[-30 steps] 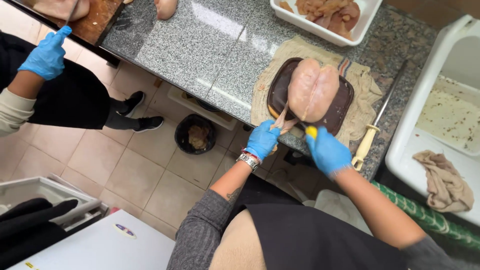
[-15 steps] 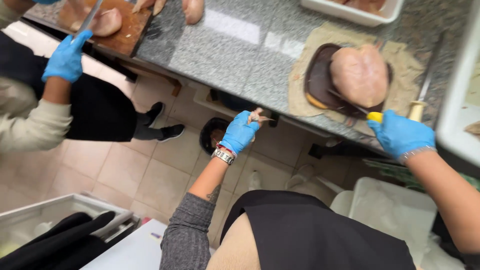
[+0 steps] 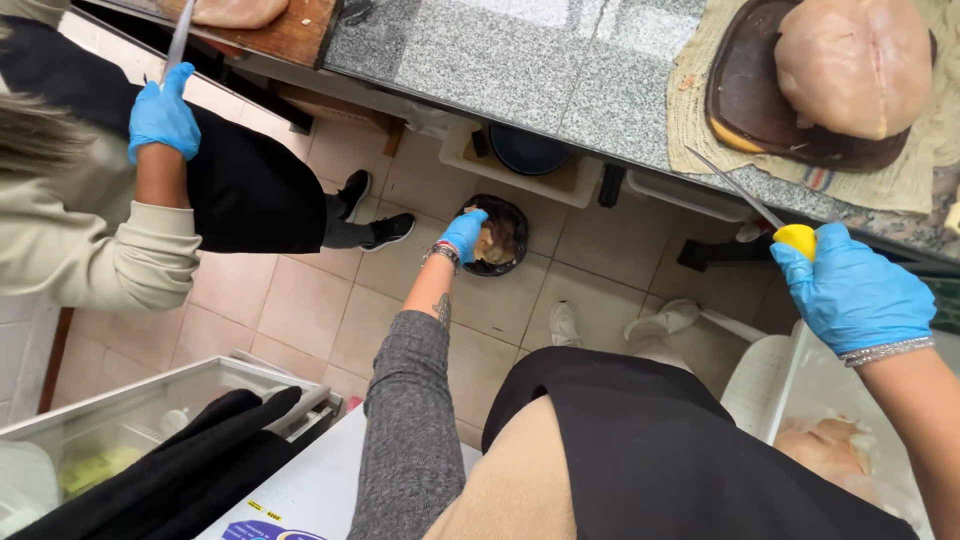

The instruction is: Cutting and trimming raw chicken breasts on a cutting board in a commercial kitchen prep area.

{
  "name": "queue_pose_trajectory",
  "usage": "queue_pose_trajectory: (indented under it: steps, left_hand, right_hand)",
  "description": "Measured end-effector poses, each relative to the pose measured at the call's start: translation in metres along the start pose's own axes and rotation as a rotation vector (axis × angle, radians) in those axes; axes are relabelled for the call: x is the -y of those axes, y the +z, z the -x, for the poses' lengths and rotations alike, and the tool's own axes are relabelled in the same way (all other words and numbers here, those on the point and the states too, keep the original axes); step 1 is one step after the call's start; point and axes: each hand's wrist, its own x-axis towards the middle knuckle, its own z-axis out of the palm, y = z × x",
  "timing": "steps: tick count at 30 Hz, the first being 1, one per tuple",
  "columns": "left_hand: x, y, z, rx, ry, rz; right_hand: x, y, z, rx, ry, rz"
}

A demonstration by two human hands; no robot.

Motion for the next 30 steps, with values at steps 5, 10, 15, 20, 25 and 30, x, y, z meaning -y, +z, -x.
queue_pose_trajectory:
  steps: [5,10,15,20,25,30]
  left_hand:
    - [-0.014,-0.008,0.011,0.056,-0.263,0.039]
    - [-0.035,-0.015,0.013,0.079,-0.510,0.081]
    - [-0.098,0.055,0.021,0.394,0.095,0.030]
    - [-0.240,0.152,0.060,0.537,0.182,0.422]
    - [-0.336,0.252,0.040,0.343,0.785,0.181]
    - [-0.413,0.306,-0.007,0.215,1.047,-0.358]
  right_hand:
    - [-0.002,0.001,0.009,0.028,0.015,0.052]
    - [-0.010,0.003,0.008,-0.009,0.029,0.011]
    - [-0.026,-0.010,-0.006,-0.072,0.108,-0.061]
    - [-0.060,-0.023,-0.035,-0.125,0.258,-0.342]
    - [-0.099,0.006,-0.092,-0.186,0.415,-1.110]
    - [-0.129,0.052,-0.162,-0.120,0.364,-1.391]
